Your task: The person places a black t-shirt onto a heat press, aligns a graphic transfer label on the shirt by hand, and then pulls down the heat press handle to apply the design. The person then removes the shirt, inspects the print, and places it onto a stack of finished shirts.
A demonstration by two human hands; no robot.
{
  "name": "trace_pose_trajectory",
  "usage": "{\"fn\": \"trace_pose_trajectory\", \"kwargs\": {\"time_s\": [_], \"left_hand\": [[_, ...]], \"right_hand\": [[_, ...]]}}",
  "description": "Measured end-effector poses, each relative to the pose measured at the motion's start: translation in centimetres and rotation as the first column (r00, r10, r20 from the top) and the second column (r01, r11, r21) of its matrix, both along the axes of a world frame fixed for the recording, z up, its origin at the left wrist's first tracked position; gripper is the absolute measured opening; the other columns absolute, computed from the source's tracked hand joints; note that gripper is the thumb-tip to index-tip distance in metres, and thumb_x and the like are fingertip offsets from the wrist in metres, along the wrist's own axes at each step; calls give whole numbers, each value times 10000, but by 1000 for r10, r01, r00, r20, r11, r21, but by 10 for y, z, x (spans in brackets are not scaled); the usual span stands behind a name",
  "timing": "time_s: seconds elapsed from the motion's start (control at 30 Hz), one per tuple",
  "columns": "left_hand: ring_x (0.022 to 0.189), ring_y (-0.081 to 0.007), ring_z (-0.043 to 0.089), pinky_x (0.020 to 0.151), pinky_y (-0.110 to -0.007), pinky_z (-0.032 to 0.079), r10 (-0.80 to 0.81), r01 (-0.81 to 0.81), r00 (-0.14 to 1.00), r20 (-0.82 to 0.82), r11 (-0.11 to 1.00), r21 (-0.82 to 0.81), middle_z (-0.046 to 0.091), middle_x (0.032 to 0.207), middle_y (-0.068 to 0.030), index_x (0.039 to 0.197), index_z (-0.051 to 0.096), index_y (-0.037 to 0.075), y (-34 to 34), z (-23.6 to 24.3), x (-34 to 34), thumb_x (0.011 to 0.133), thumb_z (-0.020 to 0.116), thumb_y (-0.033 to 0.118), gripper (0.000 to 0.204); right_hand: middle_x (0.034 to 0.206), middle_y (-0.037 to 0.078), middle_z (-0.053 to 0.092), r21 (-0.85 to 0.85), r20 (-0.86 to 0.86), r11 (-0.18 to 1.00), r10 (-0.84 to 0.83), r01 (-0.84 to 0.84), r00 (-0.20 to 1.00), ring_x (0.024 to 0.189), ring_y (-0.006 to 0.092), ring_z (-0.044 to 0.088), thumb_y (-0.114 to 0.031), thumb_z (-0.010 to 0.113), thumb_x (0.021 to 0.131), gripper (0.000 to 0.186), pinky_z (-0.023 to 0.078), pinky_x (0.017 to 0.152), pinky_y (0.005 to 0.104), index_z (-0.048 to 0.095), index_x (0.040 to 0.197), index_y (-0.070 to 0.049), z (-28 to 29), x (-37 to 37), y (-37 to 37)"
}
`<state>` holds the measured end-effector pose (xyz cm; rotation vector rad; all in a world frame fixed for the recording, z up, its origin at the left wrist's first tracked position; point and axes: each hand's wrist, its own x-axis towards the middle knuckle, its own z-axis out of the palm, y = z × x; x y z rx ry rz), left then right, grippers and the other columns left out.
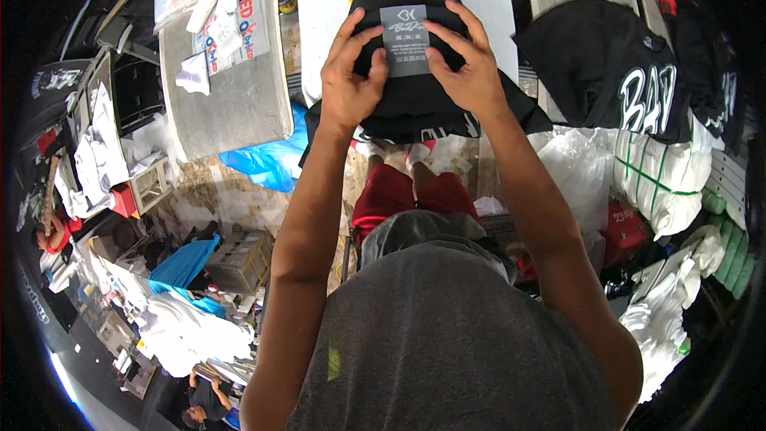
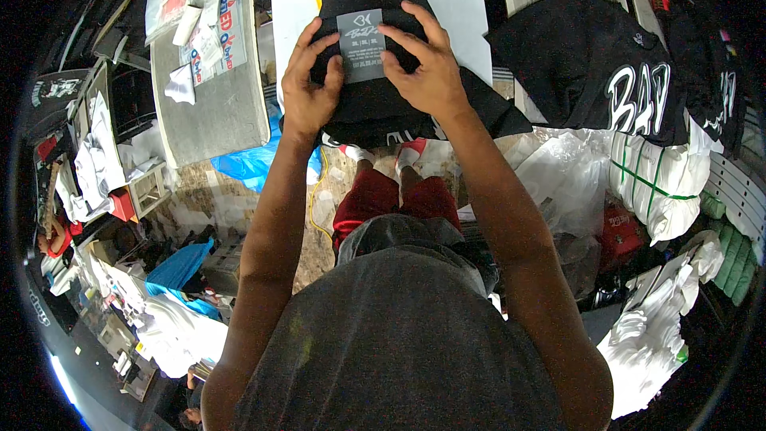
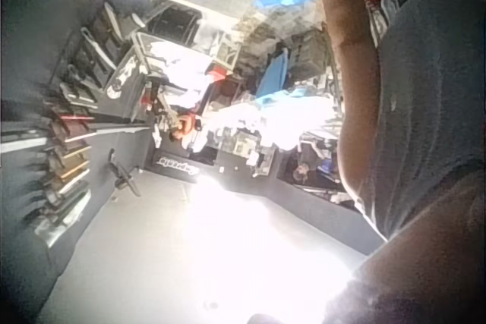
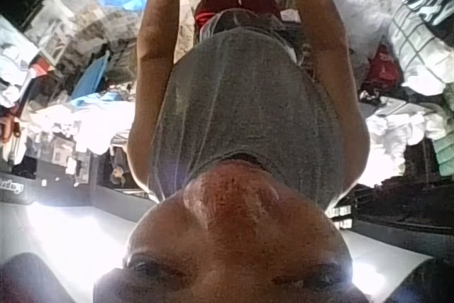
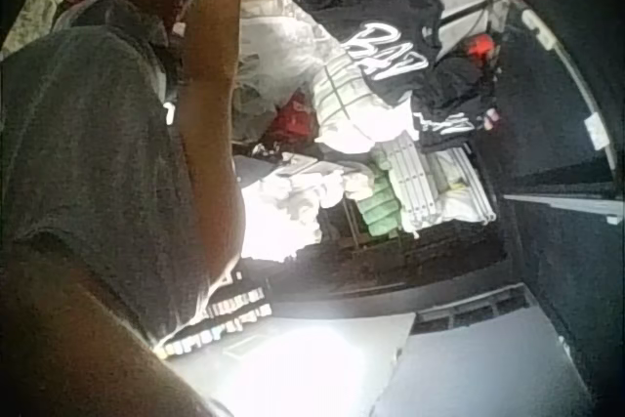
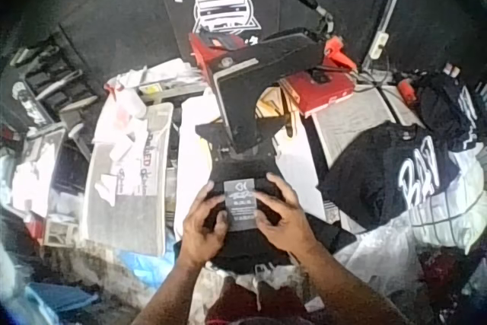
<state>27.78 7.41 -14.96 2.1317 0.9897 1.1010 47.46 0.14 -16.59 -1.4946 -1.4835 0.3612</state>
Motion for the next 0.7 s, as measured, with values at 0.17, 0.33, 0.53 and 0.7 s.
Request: {"fn": "trace_pose_trajectory", "kwargs": {"time_s": [0.17,0.33,0.53,0.7], "left_hand": [[1289,-328,537,1055,-390,431,-13,30,997,75,973,-231,520,1420,-209,1166,671,16,-6,4,1,856,640,18,312],[1296,-325,531,1059,-387,427,-19,30,998,62,985,-170,517,1424,-207,1166,674,17,-3,-1,-1,859,639,12,308],[1222,-336,598,899,-345,541,3,9,997,76,989,-148,549,1394,-193,1123,701,47,-3,3,6,831,672,10,296],[1214,-314,604,840,-317,557,12,-9,1000,23,994,-111,547,1400,-190,1113,705,38,-1,8,-3,831,666,18,285]], "right_hand": [[1457,93,448,-23,-30,1000,4,-4,1000,1330,278,453,-101,775,781,437,449,1054,376,709,1202,-198,-2,1,-1],[1459,93,442,-37,-60,999,4,-7,998,1335,279,449,-102,770,786,428,438,1066,381,711,1200,-196,-1,-1,-1],[1447,98,457,-49,-37,999,-10,8,999,1336,282,450,-111,760,798,409,422,1079,394,711,1199,-180,0,4,-2],[1236,140,631,217,-3,959,-185,181,983,1184,304,589,-127,721,851,333,438,1032,378,694,1182,-106,42,26,16]]}}
